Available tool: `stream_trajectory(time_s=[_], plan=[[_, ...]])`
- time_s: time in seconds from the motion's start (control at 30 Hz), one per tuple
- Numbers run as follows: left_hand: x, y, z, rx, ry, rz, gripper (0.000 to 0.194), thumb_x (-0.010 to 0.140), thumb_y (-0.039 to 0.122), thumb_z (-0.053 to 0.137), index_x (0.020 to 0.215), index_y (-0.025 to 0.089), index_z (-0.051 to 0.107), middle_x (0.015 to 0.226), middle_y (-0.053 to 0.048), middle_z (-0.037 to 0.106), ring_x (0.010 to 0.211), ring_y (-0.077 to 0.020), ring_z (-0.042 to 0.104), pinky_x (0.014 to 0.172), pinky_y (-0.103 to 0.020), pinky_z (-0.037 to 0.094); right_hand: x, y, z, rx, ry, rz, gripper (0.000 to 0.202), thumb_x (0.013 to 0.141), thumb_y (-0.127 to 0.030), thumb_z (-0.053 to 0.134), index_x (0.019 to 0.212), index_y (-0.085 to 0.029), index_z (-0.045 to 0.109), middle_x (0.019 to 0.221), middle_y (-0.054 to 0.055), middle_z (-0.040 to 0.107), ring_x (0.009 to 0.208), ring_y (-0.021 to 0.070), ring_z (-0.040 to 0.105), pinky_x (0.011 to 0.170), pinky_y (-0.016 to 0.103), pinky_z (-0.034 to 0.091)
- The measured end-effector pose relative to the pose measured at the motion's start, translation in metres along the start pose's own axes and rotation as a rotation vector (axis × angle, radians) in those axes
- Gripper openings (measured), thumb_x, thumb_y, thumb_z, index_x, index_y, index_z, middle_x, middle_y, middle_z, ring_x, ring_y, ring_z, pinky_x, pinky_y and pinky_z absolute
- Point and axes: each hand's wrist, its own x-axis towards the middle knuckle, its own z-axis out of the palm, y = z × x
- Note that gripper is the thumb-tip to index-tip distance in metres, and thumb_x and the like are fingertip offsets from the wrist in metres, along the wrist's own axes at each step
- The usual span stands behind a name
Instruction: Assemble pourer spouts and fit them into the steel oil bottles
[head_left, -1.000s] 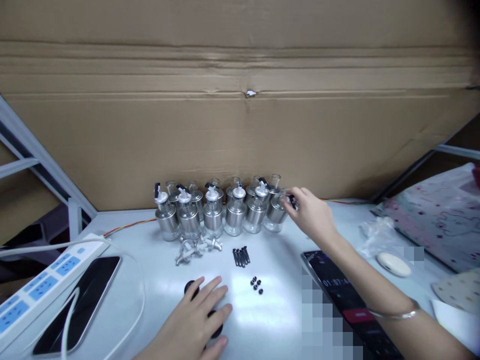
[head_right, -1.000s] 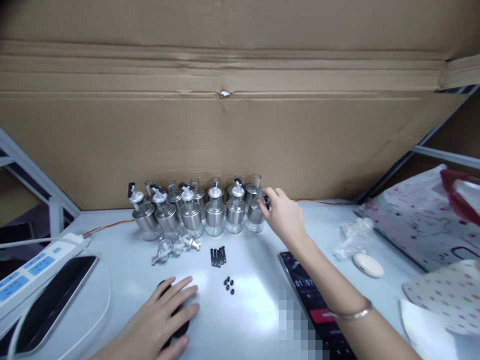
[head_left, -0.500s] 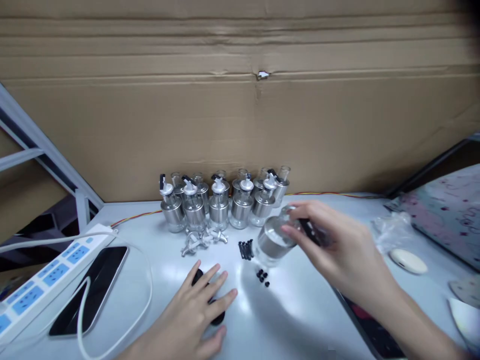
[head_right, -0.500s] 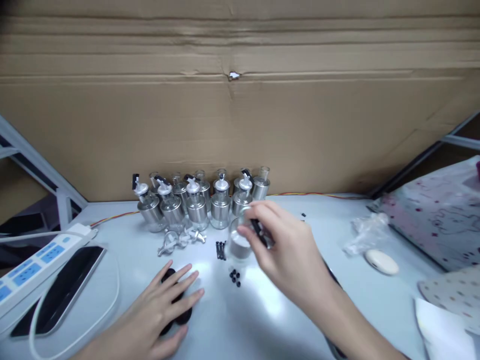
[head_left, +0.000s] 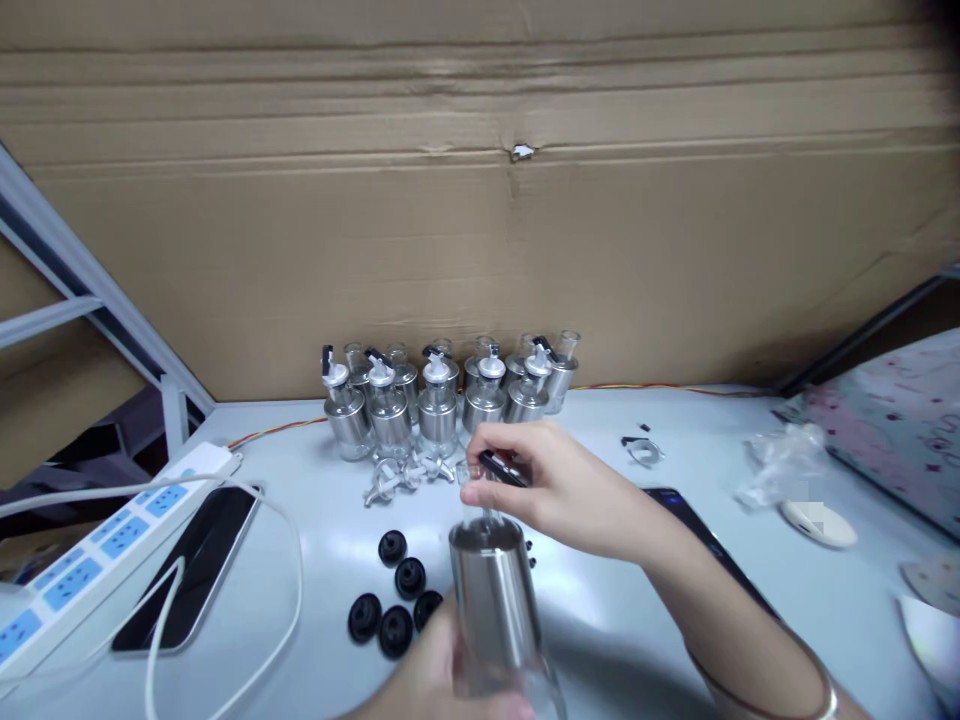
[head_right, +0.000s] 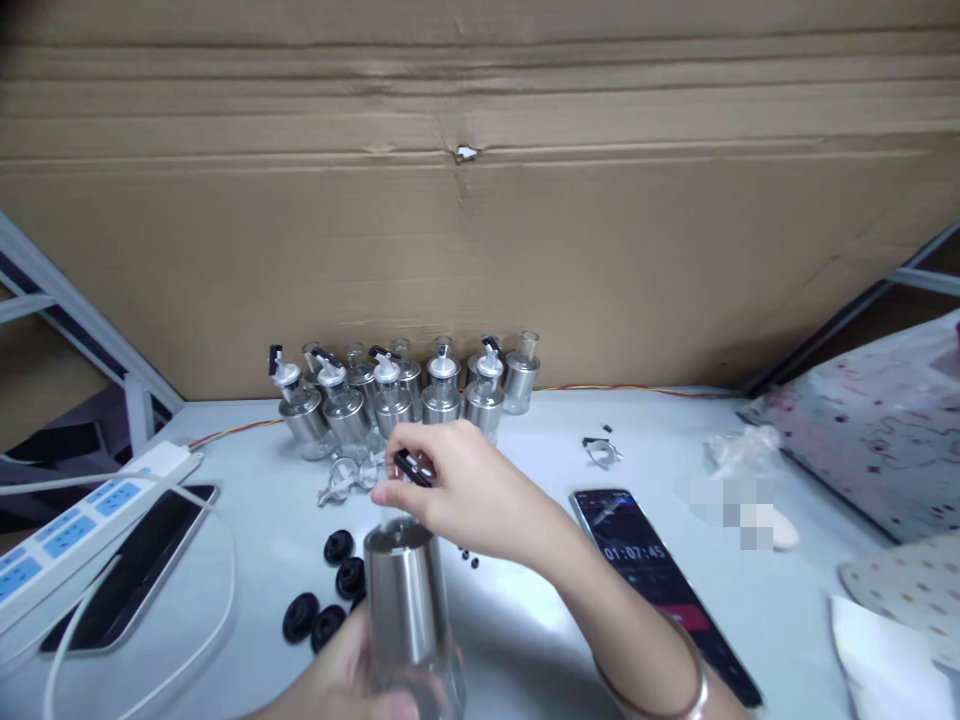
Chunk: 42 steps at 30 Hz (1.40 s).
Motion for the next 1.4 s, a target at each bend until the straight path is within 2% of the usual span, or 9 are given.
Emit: stream_trajectory(time_s=[0.07,0.17,0.43,0.5,0.63,0.73,0.87,1.03,1.4], plan=[[-0.002,-0.019,0.002,-0.092,-0.022,-0.038,0.080,0.054,0.055,0.083,0.115,0.020,0.045,0.105,-0.011,0.059,0.082,-0.0197,0.061,0.074,-0.033,0.046,0.005,0.007,0.002,0.037,-0.081,0.021,0.017,0.079,-0.032,0.065,0.072,-0.019,0.057,0.061,-0.004,0.049,0.057,0.0105,0.040,0.052,0.023,0.030],[-0.002,-0.033,0.003,-0.057,0.071,0.015,0.072,0.060,0.055,0.080,0.113,0.020,0.047,0.100,-0.008,0.057,0.076,-0.0151,0.056,0.068,-0.027,0.041,0.011,0.018,0.005,0.067,-0.095,0.057,0.015,0.078,-0.030,0.065,0.072,-0.019,0.058,0.063,-0.003,0.049,0.059,0.0112,0.041,0.053,0.024,0.030],[-0.005,-0.022,0.011,-0.102,0.235,0.048,0.079,0.059,0.058,0.081,0.116,0.017,0.045,0.100,-0.007,0.055,0.091,-0.0174,0.053,0.082,-0.030,0.037,0.026,0.041,0.006,0.229,-0.234,0.088,0.015,0.079,-0.026,0.062,0.069,-0.019,0.053,0.062,-0.004,0.046,0.059,0.0107,0.041,0.055,0.025,0.033],[-0.006,-0.021,0.012,-0.107,0.217,0.044,0.075,0.063,0.059,0.079,0.116,0.016,0.047,0.100,-0.007,0.054,0.088,-0.0159,0.053,0.079,-0.029,0.037,0.028,0.044,0.008,0.346,-0.190,0.122,0.016,0.083,-0.030,0.057,0.072,-0.018,0.054,0.067,-0.002,0.054,0.060,0.0114,0.047,0.057,0.026,0.038],[-0.007,-0.022,0.010,-0.095,0.161,0.038,0.068,0.068,0.057,0.076,0.113,0.015,0.049,0.099,-0.007,0.054,0.084,-0.0145,0.054,0.076,-0.027,0.037,0.034,0.048,0.014,0.672,0.045,0.161,0.026,0.089,-0.039,0.047,0.072,-0.019,0.050,0.073,0.002,0.061,0.060,0.0122,0.054,0.059,0.028,0.043],[-0.008,-0.024,0.007,-0.077,0.139,0.015,0.065,0.068,0.057,0.075,0.110,0.015,0.050,0.098,-0.007,0.054,0.083,-0.0143,0.054,0.075,-0.027,0.037,0.040,0.051,0.021,0.784,0.242,0.162,0.031,0.086,-0.043,0.048,0.067,-0.019,0.047,0.070,0.000,0.055,0.063,0.0124,0.051,0.061,0.028,0.040],[-0.008,-0.030,0.002,-0.041,0.123,0.044,0.069,0.070,0.056,0.074,0.119,0.017,0.046,0.103,-0.009,0.055,0.092,-0.0185,0.054,0.080,-0.030,0.038,0.044,0.053,0.029,0.705,0.427,0.165,0.038,0.084,-0.050,0.051,0.062,-0.020,0.044,0.063,-0.004,0.039,0.059,0.0114,0.035,0.057,0.026,0.030],[-0.005,-0.025,0.004,-0.005,0.097,0.090,0.074,0.069,0.056,0.074,0.122,0.018,0.039,0.103,-0.010,0.054,0.091,-0.0189,0.053,0.078,-0.030,0.038,0.045,0.053,0.035,0.633,0.481,0.108,0.038,0.087,-0.050,0.045,0.064,-0.020,0.047,0.063,-0.003,0.039,0.059,0.0119,0.035,0.057,0.026,0.028],[-0.006,-0.015,0.012,0.045,0.156,0.024,0.092,0.062,0.070,0.070,0.127,0.016,0.033,0.097,-0.008,0.051,0.081,-0.0167,0.051,0.072,-0.030,0.040,0.040,0.046,0.036,0.595,0.339,0.089,0.032,0.086,-0.047,0.050,0.069,-0.020,0.051,0.054,-0.007,0.033,0.047,0.0084,0.029,0.046,0.024,0.021]])
